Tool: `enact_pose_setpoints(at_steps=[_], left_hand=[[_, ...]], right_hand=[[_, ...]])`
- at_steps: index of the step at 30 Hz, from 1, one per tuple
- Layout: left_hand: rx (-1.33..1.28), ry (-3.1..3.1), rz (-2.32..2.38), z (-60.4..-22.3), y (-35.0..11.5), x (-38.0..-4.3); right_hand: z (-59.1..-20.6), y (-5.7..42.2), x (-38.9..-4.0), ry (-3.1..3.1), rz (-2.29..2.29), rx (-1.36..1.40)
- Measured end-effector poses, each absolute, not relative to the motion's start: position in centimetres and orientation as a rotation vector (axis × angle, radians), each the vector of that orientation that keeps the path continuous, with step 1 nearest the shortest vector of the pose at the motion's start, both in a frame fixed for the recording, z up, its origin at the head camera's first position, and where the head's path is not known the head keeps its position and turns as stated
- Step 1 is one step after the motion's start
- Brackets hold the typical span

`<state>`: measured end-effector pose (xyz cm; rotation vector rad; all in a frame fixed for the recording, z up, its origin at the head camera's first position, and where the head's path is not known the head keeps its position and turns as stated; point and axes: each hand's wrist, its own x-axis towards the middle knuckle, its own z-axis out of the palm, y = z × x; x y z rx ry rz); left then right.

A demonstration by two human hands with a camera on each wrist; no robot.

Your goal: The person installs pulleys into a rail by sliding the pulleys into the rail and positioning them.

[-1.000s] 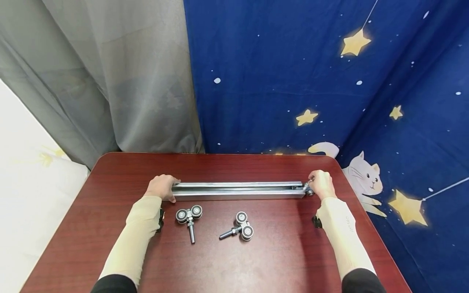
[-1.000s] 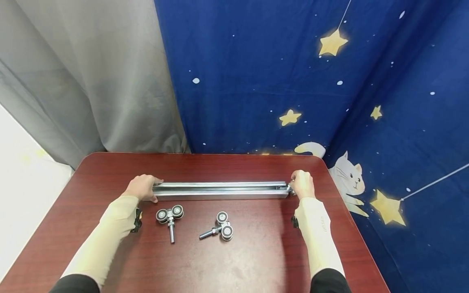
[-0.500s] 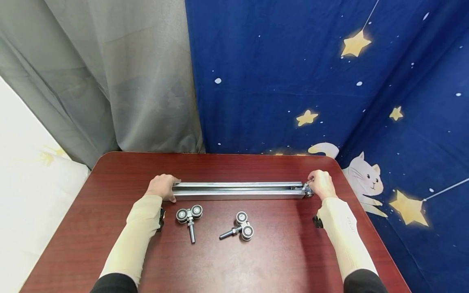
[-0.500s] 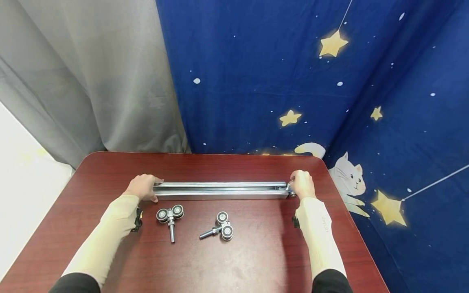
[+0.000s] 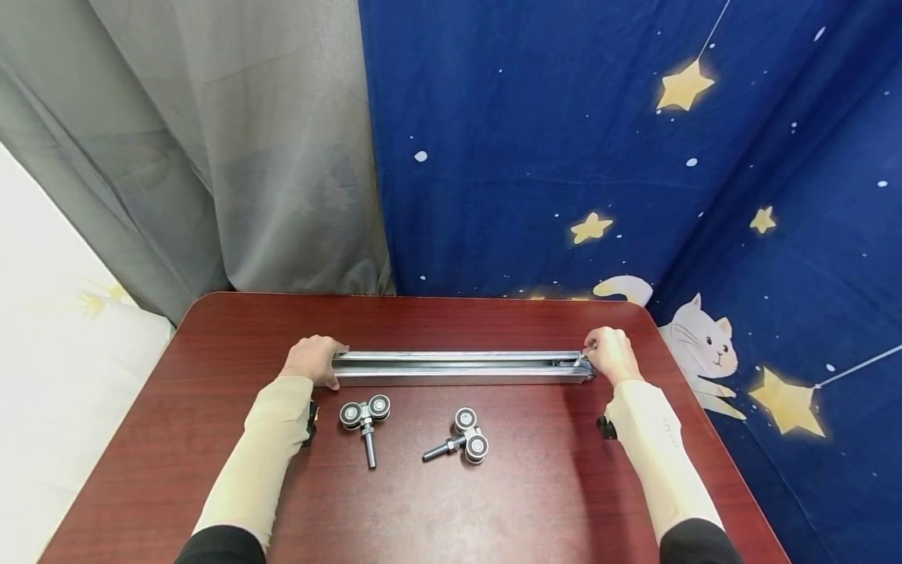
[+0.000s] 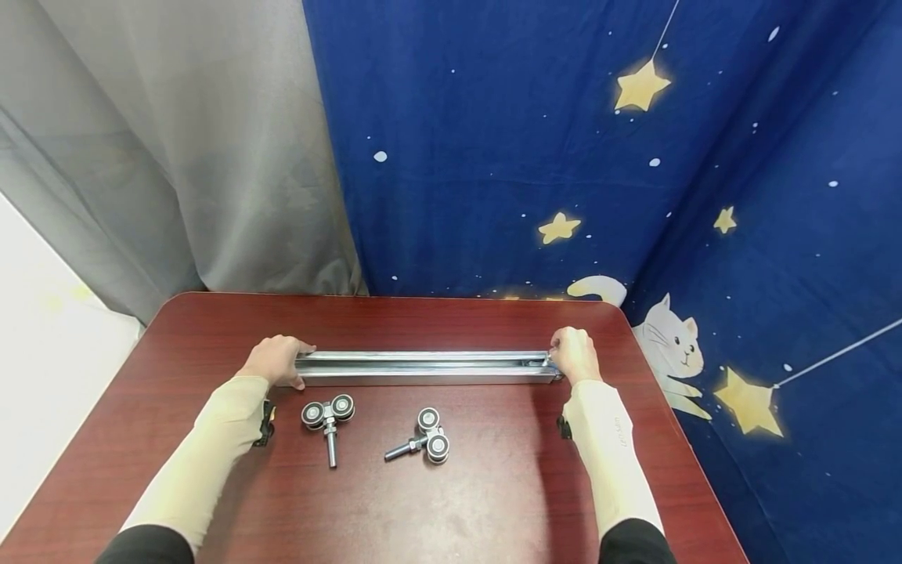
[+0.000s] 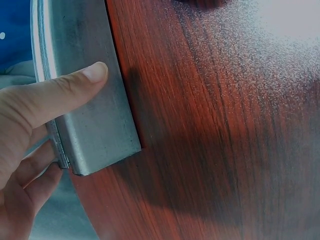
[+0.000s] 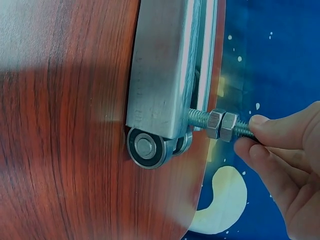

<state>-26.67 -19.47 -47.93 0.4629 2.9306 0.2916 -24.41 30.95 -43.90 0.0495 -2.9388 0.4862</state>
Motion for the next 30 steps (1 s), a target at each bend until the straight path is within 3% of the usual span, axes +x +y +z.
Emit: enact_pose_setpoints(at_steps=[30], left_hand=[[0.461, 2.911, 0.284, -47.8, -19.5, -26.7]], right_hand=[[-43.4, 29.3, -24.6, -3.012, 0.498, 0.088]])
